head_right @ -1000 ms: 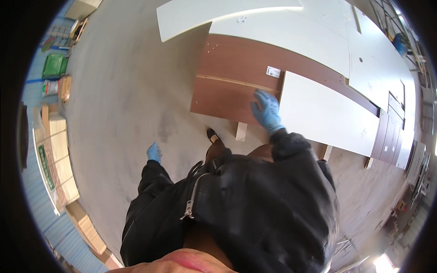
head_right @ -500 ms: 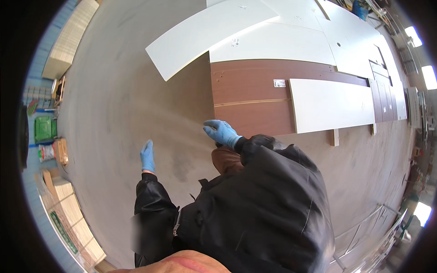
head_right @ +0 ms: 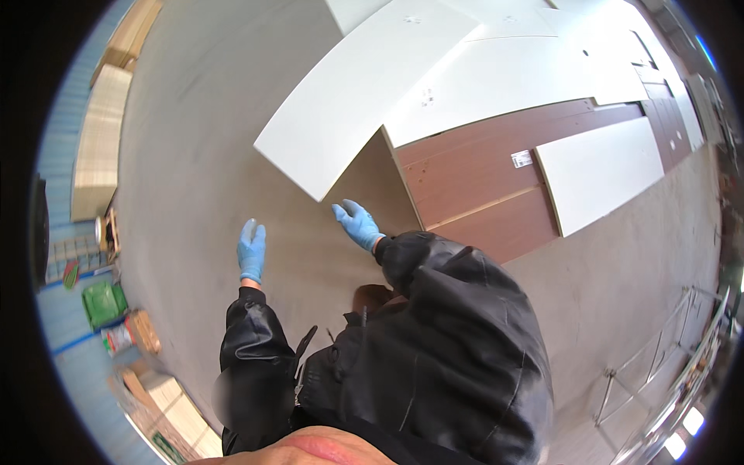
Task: The person picks up white and brown flat panels from the floor and stacks them on a workbench. They handle the panels one at a time, aligning edges and placing them in a pile. The person also picks up long white strips and adds them to the stack.
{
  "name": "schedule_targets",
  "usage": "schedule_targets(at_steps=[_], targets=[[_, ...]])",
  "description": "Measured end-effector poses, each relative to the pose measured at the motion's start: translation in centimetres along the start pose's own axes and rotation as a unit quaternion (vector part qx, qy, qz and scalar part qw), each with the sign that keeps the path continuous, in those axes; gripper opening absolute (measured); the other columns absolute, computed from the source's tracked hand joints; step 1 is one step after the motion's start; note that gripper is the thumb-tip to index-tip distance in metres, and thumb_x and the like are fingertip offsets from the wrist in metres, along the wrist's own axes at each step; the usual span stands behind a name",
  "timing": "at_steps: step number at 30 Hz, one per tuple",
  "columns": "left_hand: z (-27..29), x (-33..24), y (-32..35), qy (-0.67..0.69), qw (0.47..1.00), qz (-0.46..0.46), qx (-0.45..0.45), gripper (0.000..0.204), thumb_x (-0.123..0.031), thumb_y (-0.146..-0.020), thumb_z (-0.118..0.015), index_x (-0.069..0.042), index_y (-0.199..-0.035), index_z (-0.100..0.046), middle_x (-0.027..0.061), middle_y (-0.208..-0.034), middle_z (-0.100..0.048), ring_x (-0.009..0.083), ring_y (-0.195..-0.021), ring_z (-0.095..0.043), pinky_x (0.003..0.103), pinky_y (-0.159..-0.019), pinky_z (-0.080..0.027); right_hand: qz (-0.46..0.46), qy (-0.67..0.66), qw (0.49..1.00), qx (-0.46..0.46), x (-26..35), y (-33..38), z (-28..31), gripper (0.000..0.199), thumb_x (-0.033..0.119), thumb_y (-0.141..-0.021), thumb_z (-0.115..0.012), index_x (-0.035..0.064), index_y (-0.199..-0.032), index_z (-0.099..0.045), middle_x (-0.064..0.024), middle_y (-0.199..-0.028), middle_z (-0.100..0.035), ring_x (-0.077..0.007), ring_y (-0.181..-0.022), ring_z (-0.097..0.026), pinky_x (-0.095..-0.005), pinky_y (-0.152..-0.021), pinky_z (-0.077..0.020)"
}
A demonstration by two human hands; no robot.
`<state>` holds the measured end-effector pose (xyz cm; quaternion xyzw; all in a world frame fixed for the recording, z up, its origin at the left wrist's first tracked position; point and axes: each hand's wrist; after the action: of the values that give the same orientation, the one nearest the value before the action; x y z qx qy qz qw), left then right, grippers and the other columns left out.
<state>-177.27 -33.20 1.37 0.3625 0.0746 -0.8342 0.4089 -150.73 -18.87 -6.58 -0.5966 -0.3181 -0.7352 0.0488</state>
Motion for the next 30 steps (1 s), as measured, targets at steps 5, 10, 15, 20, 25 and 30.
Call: schedule_targets(at_steps=[5,10,15,20,25,30], targets=[[-0.7,-2.1,-11.2,-0.067,0.994,-0.080,0.043,0.058,-0.031,-0.099,-0.065,0.006,-0.143,-0.055,0.0222,-0.149,-0.057,0.0335,-0.139,-0.053,0.040,-0.117,-0.040,-0.037,-0.027,0.998,-0.044,1.6,-5.2,-1.1,0.073,0.056,-0.101,-0.056,-0.0060,-0.138,-0.058,-0.0266,-0.137,-0.063,-0.0382,-0.129,-0.060,-0.0396,-0.108,-0.0460],[-3.0,-4.0,-23.7,-0.137,0.976,-0.136,0.102,0.063,-0.035,-0.097,-0.066,0.006,-0.143,-0.054,0.0245,-0.149,-0.054,0.0369,-0.140,-0.050,0.043,-0.119,-0.039,-0.114,-0.159,0.975,-0.102,1.9,-8.6,-4.0,0.074,0.059,-0.101,-0.056,-0.0085,-0.130,-0.063,-0.0182,-0.118,-0.070,-0.0269,-0.112,-0.064,-0.0365,-0.100,-0.0476],[-6.8,-4.8,-33.8,-0.165,0.954,-0.205,0.146,0.068,-0.044,-0.098,-0.064,0.005,-0.143,-0.054,0.0253,-0.148,-0.055,0.0377,-0.140,-0.051,0.043,-0.118,-0.040,-0.149,-0.210,0.938,-0.231,2.5,-10.6,-7.0,0.068,0.060,-0.099,-0.058,-0.0061,-0.107,-0.068,-0.0080,-0.093,-0.066,-0.0189,-0.085,-0.059,-0.0360,-0.080,-0.0501],[-13.3,-5.7,-41.3,-0.087,0.946,-0.197,0.243,0.072,-0.055,-0.101,-0.057,0.005,-0.140,-0.057,0.0230,-0.142,-0.061,0.0356,-0.134,-0.057,0.041,-0.115,-0.043,-0.197,-0.222,0.896,-0.329,2.3,-12.7,-8.1,0.068,0.061,-0.098,-0.060,-0.0060,-0.100,-0.070,-0.0105,-0.093,-0.069,-0.0195,-0.086,-0.061,-0.0365,-0.080,-0.0512],[-18.4,-7.3,-44.3,0.045,0.911,-0.137,0.387,0.075,-0.062,-0.102,-0.053,0.007,-0.130,-0.063,0.0157,-0.126,-0.070,0.0270,-0.117,-0.064,0.038,-0.102,-0.048,-0.163,-0.267,0.852,-0.420,1.6,-14.9,-8.5,0.065,0.061,-0.098,-0.062,-0.0037,-0.096,-0.072,-0.0073,-0.088,-0.068,-0.0169,-0.083,-0.060,-0.0349,-0.078,-0.0514],[-21.0,-10.5,-45.2,0.032,0.907,-0.160,0.387,0.069,-0.060,-0.104,-0.051,0.004,-0.126,-0.067,0.0073,-0.113,-0.072,0.0201,-0.100,-0.065,0.034,-0.092,-0.052,-0.220,-0.250,0.837,-0.435,1.3,-15.6,-8.5,0.061,0.059,-0.098,-0.062,-0.0010,-0.098,-0.073,-0.0058,-0.084,-0.069,-0.0163,-0.078,-0.061,-0.0346,-0.075,-0.0515]])
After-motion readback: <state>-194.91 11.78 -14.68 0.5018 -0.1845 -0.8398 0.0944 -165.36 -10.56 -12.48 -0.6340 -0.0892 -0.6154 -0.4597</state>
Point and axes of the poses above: each hand's wrist, its own y-axis away from the middle knuckle, its own z-axis out of the back of the hand, x = y × z
